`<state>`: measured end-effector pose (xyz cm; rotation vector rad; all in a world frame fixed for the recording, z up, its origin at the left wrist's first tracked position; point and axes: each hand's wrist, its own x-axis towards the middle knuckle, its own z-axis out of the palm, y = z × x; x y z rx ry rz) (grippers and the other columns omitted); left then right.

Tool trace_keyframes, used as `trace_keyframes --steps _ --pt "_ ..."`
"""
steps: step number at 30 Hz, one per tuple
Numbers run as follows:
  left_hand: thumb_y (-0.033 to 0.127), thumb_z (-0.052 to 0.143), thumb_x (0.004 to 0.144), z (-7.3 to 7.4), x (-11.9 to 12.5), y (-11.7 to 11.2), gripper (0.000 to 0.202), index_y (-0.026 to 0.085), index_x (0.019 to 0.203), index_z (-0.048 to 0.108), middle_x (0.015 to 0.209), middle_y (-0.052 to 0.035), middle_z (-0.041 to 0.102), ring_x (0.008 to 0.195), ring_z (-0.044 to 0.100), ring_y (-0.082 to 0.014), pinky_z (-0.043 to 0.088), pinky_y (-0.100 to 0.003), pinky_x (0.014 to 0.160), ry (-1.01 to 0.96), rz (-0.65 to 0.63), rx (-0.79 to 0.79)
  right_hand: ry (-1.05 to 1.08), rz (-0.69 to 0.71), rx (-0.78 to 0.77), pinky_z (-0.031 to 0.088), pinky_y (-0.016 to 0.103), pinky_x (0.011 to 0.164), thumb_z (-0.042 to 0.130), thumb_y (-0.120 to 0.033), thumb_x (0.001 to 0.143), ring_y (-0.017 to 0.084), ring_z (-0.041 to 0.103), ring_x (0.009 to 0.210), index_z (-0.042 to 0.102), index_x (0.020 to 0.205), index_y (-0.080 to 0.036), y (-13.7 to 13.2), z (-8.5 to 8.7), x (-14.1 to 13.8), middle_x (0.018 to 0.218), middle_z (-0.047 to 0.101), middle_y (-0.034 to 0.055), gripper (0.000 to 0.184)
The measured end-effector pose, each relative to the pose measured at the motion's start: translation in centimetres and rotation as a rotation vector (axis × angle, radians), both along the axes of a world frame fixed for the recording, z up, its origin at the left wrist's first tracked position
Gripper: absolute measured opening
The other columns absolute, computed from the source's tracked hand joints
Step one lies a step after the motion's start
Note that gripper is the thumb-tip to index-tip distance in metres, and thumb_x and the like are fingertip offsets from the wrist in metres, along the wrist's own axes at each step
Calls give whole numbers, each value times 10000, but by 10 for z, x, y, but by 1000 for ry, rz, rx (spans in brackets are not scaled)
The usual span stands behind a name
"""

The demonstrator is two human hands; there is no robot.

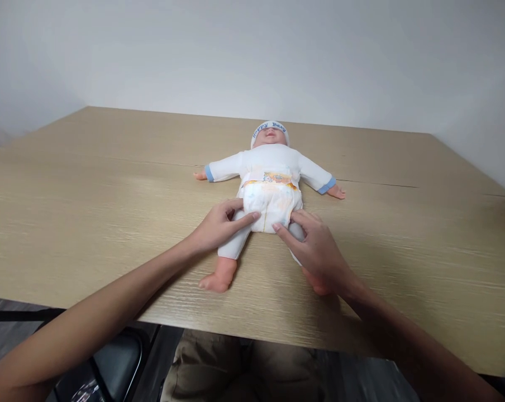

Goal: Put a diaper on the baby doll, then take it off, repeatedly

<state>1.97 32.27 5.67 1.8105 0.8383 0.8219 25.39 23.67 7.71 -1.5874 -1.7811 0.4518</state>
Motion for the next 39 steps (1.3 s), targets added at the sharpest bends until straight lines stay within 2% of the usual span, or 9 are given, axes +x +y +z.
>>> trace_keyframes --steps 4,8,16,20,25,28,31,35,39 --pt "505 789 1014 -2 2 1 309 239 1165 833 1219 -91 835 1075 765 -273 620 -420 941 -174 -27 -290 190 17 -96 479 372 814 679 -507 1034 237 612 889 695 871 -237 1 1 5 940 736 39 316" --pt "517 840 976 -2 3 -2 383 196 1184 822 1251 -124 833 1097 776 -287 626 -415 968 -337 -5 -516 419 0 -249 443 329 702 702 -630 1011 201 569 801 755 976 -228 3 0 12 864 692 9 407" --pt "502 881 947 0 1 -3 418 155 1167 806 1262 -124 830 1091 766 -261 581 -354 962 -347 -18 -539 387 -38 -220 318 316 605 777 -620 954 155 411 674 762 1036 -233 -1 -5 18 721 499 -47 396" --pt "501 896 931 -4 0 -2 396 162 1114 804 1197 -115 833 1048 756 -252 574 -349 927 -344 3 -496 286 -68 -155 304 319 579 762 -587 967 152 401 626 785 1054 -243 -5 -6 18 659 443 -62 355" --pt "530 889 932 -11 0 -3 417 167 1104 779 1082 -87 821 945 739 -218 557 -320 824 -321 24 -411 333 -74 -146 368 312 575 755 -581 961 159 485 635 819 1108 -229 -6 -10 17 712 617 -26 387" --pt "479 903 925 -12 -4 -9 413 176 1165 756 1128 -82 822 1022 749 -216 566 -321 893 -338 36 -350 410 -41 -166 548 345 731 771 -549 945 213 692 837 801 1262 -231 -16 -8 18 1070 836 64 450" --pt "434 867 963 -11 -17 -14 430 205 1302 733 1286 -105 817 1212 749 -249 562 -377 1061 -337 12 -315 444 -10 -202 605 419 1006 760 -561 969 285 760 1181 741 1399 -253 -34 -1 28 1362 829 110 529" --pt "461 728 1058 -10 -37 -4 350 206 1298 723 1329 -130 811 1266 740 -275 542 -453 1131 -231 42 -180 437 -72 -246 625 459 992 739 -675 982 283 783 1005 671 1459 -243 -42 3 57 1085 885 116 647" --pt "434 653 1048 -14 -35 36 330 185 1262 690 1337 -150 765 1223 673 -307 502 -514 1143 55 300 309 316 -183 -11 623 469 959 715 -634 985 281 767 937 714 1288 -237 3 -12 84 990 841 99 499"
